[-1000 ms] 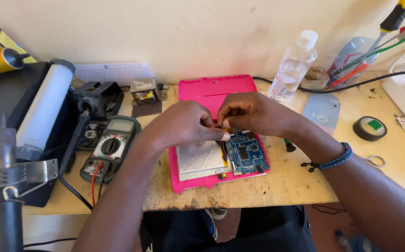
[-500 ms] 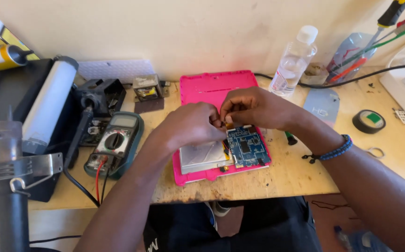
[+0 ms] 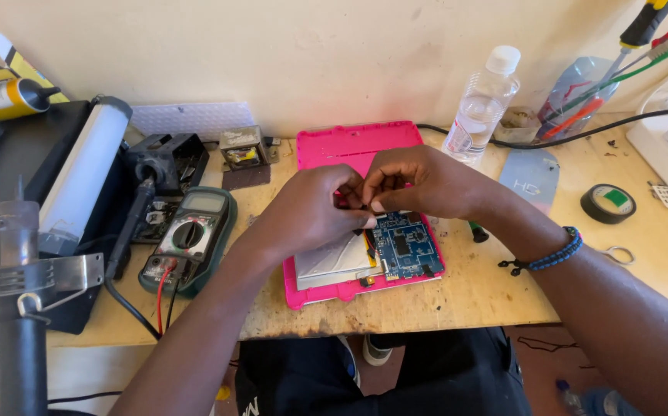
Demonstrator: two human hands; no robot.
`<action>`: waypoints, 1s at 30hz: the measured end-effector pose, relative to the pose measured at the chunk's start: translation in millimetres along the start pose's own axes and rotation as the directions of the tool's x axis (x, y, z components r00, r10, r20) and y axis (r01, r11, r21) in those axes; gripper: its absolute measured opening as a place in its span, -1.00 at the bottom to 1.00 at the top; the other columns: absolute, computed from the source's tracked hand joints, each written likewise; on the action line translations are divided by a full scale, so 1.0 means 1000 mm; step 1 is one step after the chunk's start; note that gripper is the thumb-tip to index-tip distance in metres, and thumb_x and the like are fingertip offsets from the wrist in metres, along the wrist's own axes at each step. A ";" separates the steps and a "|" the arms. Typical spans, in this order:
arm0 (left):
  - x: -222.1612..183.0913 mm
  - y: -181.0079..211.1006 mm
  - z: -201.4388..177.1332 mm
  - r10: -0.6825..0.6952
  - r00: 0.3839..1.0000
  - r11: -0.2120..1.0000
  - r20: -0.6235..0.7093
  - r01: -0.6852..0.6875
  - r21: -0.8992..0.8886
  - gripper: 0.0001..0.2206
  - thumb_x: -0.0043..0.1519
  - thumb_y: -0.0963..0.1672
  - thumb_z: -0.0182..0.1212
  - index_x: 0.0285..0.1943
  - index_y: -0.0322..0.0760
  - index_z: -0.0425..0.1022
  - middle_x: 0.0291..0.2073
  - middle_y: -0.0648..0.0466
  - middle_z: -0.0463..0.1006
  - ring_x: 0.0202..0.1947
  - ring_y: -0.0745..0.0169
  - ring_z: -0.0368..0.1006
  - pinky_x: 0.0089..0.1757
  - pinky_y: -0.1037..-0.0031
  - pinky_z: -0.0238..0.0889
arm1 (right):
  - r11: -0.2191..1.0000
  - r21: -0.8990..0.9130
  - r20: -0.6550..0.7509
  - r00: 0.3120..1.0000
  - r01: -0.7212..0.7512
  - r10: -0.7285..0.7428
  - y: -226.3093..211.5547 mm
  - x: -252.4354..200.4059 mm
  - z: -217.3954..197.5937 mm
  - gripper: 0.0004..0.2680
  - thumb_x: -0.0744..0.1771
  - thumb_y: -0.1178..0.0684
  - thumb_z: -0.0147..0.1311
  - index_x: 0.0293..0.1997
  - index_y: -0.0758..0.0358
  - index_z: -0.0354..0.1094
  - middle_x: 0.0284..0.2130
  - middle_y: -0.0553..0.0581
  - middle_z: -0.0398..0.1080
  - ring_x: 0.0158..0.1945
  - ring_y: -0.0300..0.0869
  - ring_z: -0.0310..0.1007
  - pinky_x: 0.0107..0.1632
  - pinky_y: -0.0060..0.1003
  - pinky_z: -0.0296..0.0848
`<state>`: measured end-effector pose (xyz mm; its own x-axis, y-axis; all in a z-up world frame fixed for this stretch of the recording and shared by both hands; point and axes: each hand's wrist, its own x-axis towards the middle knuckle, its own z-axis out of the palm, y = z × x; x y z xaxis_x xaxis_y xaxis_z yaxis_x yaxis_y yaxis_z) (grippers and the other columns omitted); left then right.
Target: Disassembling a small electronic device by removing screws and disconnecting internal components like ribbon cables and the motherboard.
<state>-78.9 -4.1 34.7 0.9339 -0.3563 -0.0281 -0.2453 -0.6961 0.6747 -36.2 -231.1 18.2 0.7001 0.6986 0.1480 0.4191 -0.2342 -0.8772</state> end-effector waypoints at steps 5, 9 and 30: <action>-0.003 -0.010 0.009 0.072 0.993 0.997 -0.096 -0.071 0.013 -0.79 0.11 -0.05 0.45 -0.09 -0.03 0.71 -0.28 0.10 0.73 -0.16 -0.06 0.68 -0.10 0.21 0.50 | 1.000 -0.015 -0.023 1.000 0.005 -0.005 -0.002 -0.002 0.003 -0.90 0.32 0.26 0.29 -0.11 0.30 0.64 -0.26 0.15 0.54 -0.20 -0.15 0.49 -0.12 -0.21 0.50; -0.001 -0.014 0.011 0.119 0.988 0.993 -0.095 -0.119 -0.004 -0.86 0.14 -0.07 0.44 -0.14 0.01 0.76 -0.30 0.06 0.74 -0.16 -0.08 0.69 -0.12 0.27 0.51 | 1.000 -0.025 -0.044 0.999 -0.013 0.012 -0.002 -0.002 -0.001 -0.89 0.32 0.27 0.28 -0.11 0.33 0.63 -0.27 0.17 0.53 -0.22 -0.16 0.45 -0.15 -0.22 0.49; -0.002 -0.027 0.022 0.181 0.957 0.981 -0.227 -0.193 -0.032 -0.92 0.13 -0.07 0.47 -0.22 0.06 0.78 -0.35 0.09 0.70 -0.24 0.02 0.68 -0.22 0.35 0.49 | 0.980 -0.161 0.018 0.993 0.120 -0.118 -0.017 -0.002 -0.001 -0.89 0.28 0.28 0.33 -0.15 0.36 0.65 -0.33 0.24 0.56 -0.35 -0.12 0.52 -0.28 -0.24 0.53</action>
<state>-80.0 2.2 0.4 0.9084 -0.3257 0.2623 -0.4124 -0.5938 0.6909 -44.3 -229.0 33.0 0.6348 0.7337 0.2423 0.5875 -0.2547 -0.7681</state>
